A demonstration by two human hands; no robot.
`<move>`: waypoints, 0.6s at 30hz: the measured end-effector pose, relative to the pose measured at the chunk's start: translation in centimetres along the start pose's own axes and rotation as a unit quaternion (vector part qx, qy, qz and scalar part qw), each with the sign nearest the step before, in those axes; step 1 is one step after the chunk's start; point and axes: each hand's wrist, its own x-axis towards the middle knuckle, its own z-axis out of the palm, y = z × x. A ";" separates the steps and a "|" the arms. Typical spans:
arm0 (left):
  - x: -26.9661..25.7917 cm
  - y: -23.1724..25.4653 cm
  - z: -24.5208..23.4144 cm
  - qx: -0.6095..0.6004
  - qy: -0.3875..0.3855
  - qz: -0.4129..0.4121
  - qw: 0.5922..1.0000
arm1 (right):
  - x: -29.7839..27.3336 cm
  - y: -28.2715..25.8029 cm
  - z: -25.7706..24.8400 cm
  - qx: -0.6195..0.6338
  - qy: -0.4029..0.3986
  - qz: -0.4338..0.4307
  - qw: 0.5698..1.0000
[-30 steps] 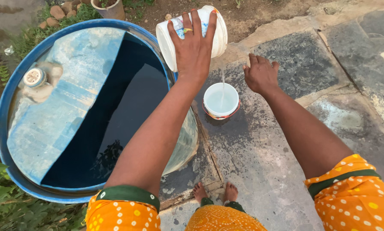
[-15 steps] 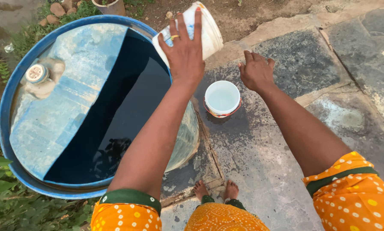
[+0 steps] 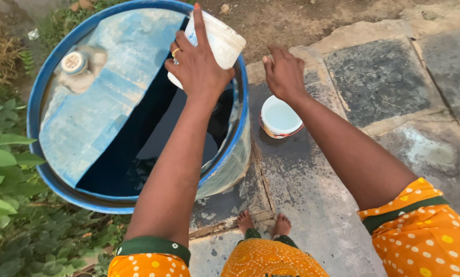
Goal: The person dips a white bucket into a blue barrel of water, pours it into a second bucket, and then pours water from the bucket onto a plant in the garden.
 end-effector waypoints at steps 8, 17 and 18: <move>-1.8 -4.9 -1.4 0.049 -0.362 -0.081 0.927 | 0.2 -7.4 4.2 0.047 0.006 -0.112 0.993; -5.8 -6.4 3.2 0.032 -0.381 -0.122 0.916 | -0.4 -8.6 8.5 -0.240 -0.147 -0.093 0.955; -5.9 -6.3 3.6 0.023 -0.378 -0.129 0.917 | -0.3 -8.7 8.7 -0.267 -0.148 -0.096 0.947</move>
